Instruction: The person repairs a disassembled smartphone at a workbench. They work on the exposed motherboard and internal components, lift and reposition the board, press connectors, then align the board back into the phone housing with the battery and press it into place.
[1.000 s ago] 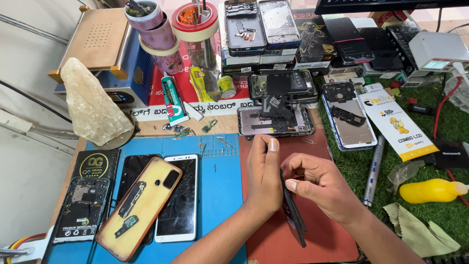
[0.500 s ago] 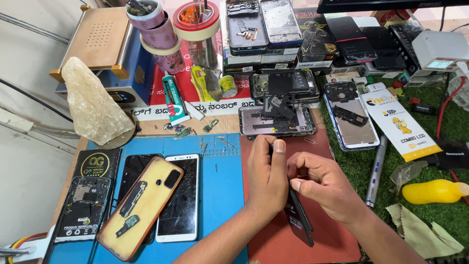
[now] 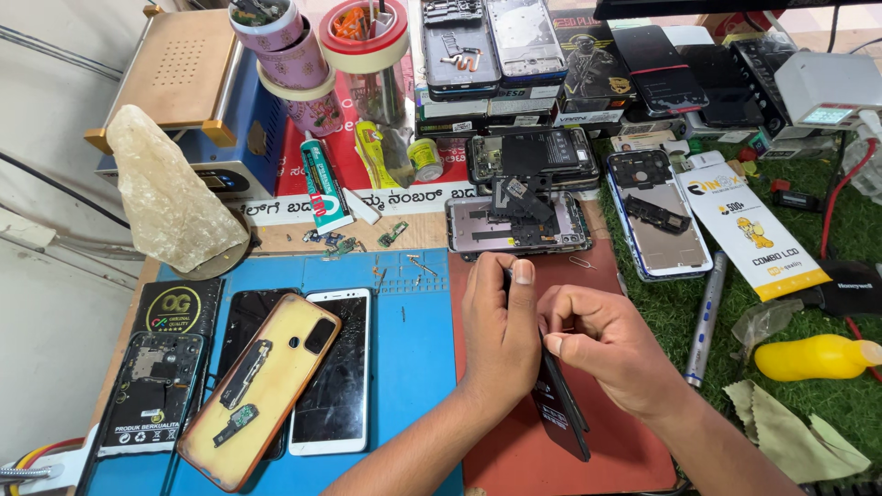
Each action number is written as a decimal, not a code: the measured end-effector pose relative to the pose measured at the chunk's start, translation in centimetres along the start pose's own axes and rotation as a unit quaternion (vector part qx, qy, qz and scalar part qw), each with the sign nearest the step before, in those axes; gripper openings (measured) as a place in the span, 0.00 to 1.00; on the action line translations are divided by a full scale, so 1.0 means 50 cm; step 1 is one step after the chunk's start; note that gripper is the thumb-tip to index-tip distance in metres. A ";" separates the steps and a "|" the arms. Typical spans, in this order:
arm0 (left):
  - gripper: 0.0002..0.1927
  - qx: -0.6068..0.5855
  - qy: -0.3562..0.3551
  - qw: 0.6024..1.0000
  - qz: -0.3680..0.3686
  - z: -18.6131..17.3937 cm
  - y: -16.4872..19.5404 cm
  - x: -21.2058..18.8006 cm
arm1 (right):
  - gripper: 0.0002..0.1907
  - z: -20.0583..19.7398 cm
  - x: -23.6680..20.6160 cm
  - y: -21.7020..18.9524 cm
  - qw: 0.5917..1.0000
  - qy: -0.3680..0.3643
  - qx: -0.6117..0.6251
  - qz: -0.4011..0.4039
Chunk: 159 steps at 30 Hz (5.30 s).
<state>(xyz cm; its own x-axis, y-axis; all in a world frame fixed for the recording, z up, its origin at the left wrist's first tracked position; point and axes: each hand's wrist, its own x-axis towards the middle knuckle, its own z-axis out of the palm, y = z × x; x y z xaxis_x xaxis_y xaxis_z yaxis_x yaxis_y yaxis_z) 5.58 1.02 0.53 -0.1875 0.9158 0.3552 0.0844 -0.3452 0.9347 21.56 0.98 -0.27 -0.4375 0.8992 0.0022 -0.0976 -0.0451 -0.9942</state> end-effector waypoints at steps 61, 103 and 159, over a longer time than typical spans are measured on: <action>0.16 -0.023 0.015 0.999 -0.038 0.006 -0.006 0.008 | 0.04 0.014 0.012 0.007 0.999 0.028 0.020 0.005; 0.15 -0.032 0.019 0.999 -0.029 0.008 -0.007 0.008 | 0.06 0.012 0.011 0.010 0.999 0.028 0.018 -0.006; 0.15 -0.009 0.016 0.999 -0.029 0.008 -0.007 0.009 | 0.06 0.013 0.010 0.008 1.000 0.025 0.016 -0.002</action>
<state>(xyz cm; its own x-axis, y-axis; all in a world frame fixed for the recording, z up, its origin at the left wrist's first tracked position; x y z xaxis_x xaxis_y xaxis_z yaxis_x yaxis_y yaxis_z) 5.85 1.62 0.36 -0.2234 0.9276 0.2994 0.0539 -0.2950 0.9540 20.70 1.15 -0.57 -0.3914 0.9202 0.0000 -0.1274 -0.0542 -0.9904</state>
